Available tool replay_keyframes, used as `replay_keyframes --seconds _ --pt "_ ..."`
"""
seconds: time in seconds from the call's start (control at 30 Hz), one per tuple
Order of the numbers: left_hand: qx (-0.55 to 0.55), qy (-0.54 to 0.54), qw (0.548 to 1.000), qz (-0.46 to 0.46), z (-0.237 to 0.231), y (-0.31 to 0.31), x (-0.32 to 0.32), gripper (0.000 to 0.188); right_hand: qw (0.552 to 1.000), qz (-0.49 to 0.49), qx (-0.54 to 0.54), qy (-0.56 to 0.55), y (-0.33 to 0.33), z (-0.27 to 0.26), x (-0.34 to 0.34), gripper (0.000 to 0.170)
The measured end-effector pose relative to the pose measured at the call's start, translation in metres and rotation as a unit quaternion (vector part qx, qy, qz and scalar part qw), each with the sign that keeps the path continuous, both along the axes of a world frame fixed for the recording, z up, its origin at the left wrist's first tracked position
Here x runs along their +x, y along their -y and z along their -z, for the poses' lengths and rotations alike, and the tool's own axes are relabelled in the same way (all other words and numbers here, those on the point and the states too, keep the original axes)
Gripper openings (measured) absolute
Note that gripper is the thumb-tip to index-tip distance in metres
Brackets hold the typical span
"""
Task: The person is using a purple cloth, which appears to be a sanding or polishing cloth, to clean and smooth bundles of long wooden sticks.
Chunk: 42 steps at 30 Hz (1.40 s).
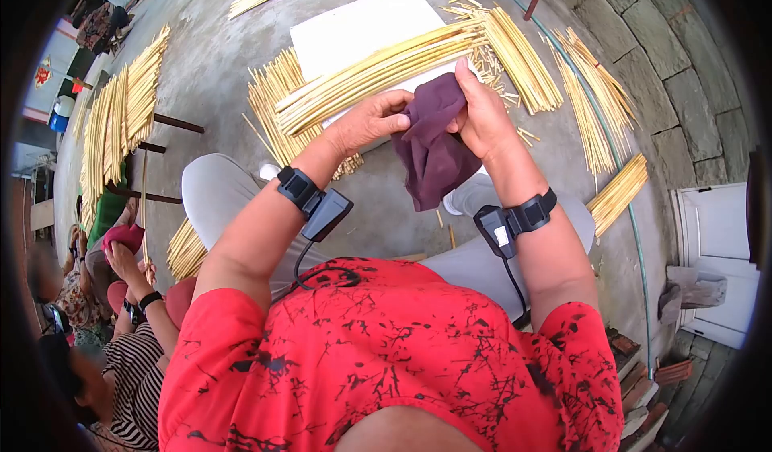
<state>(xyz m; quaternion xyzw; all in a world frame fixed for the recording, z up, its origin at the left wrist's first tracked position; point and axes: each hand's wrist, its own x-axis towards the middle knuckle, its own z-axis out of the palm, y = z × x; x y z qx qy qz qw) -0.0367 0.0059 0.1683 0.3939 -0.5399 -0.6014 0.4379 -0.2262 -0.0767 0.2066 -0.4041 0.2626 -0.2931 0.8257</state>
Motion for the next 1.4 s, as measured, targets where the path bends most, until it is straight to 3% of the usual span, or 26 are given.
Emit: replay_keyframes --seconds 0.03,0.07,0.1,0.13,0.2,0.3,0.33,0.37,0.43,0.47,0.57,0.67,0.73,0.77,0.8,0.83,0.87,0.9,0.93,1.1,1.17,1.23,1.3,1.4 --pt "-0.025 0.026 0.999 0.001 0.0 -0.001 -0.012 0.05 0.999 -0.031 -0.012 0.017 0.0 -0.002 -0.001 0.038" --pt "0.0 0.132 0.991 0.026 -0.003 0.003 -0.015 0.05 0.997 0.081 -0.018 -0.011 -0.005 -0.003 0.011 0.043" --pt "0.026 0.237 0.97 0.05 -0.01 0.006 -0.016 0.05 0.997 0.075 -0.02 -0.011 -0.002 -0.004 0.01 0.043" --pt "0.026 0.237 0.97 0.045 -0.006 0.007 -0.015 0.05 0.994 0.102 -0.032 -0.014 0.003 -0.004 0.005 0.043" --pt "0.06 0.045 0.996 -0.038 0.0 0.009 -0.015 0.045 0.991 0.128 -0.044 -0.017 0.01 -0.005 -0.002 0.043" --pt "0.071 -0.048 0.991 -0.106 -0.016 0.015 -0.015 0.044 0.967 0.245 -0.055 -0.035 0.017 0.002 -0.009 0.043" --pt "0.079 -0.034 0.99 -0.115 -0.023 0.023 -0.016 0.043 0.959 0.241 -0.086 -0.124 0.022 0.007 -0.015 0.053" --pt "0.074 -0.037 0.988 -0.133 -0.032 0.031 -0.018 0.042 0.959 0.238 -0.085 -0.125 0.022 0.013 -0.016 0.053" --pt "0.057 -0.108 0.985 -0.119 -0.048 0.045 -0.02 0.041 0.94 0.251 -0.189 -0.133 0.01 0.011 -0.007 0.057" --pt "0.057 -0.109 0.985 -0.121 -0.054 0.052 -0.025 0.041 0.97 0.159 -0.182 -0.009 0.007 0.012 -0.006 0.068" --pt "0.038 -0.125 0.989 -0.062 -0.058 0.071 -0.03 0.043 0.982 0.11 -0.15 0.034 -0.006 0.003 0.002 0.063" --pt "-0.039 -0.068 0.994 -0.077 -0.053 0.087 -0.003 0.046 0.969 0.221 -0.102 0.035 0.009 -0.001 -0.005 0.054" --pt "-0.06 0.17 0.957 -0.228 -0.011 0.096 0.034 0.054 0.946 0.313 -0.073 0.038 0.023 0.004 -0.015 0.05" --pt "-0.092 0.403 0.876 -0.249 0.022 0.098 0.059 0.067 0.943 0.321 -0.074 0.037 0.027 0.005 -0.02 0.05" --pt "-0.06 0.527 0.819 -0.218 0.046 0.093 0.078 0.08 0.936 0.34 -0.078 0.044 0.031 0.005 -0.023 0.045" --pt "-0.042 0.564 0.805 -0.181 0.079 0.088 0.101 0.095 0.928 0.358 -0.083 0.052 0.035 0.004 -0.026 0.04" --pt "0.013 0.69 0.703 -0.171 0.086 0.074 0.097 0.105 0.929 0.357 -0.085 0.054 0.038 0.003 -0.028 0.041" --pt "0.035 0.725 0.667 -0.164 0.096 0.064 0.102 0.11 0.927 0.362 -0.084 0.053 0.038 0.001 -0.03 0.041" --pt "0.031 0.724 0.664 -0.181 0.107 0.056 0.106 0.11 0.927 0.363 -0.079 0.051 0.039 -0.002 -0.031 0.041" --pt "0.026 0.691 0.697 -0.189 0.11 0.05 0.117 0.104 0.923 0.371 -0.089 0.036 0.048 -0.003 -0.041 0.043" --pt "0.014 0.635 0.756 -0.154 0.106 0.051 0.128 0.094 0.917 0.39 -0.08 0.031 0.055 -0.004 -0.047 0.043" --pt "-0.004 0.614 0.775 -0.149 0.103 0.047 0.135 0.09 0.926 0.369 -0.056 0.053 0.067 -0.004 -0.057 0.042" --pt "0.092 0.535 0.837 -0.075 0.081 0.047 0.136 0.091 0.927 0.361 -0.077 0.065 0.074 -0.021 -0.064 0.041" --pt "0.132 0.449 0.881 -0.066 0.074 0.057 0.145 0.085 0.936 0.33 -0.102 0.066 0.083 -0.069 -0.07 0.038"
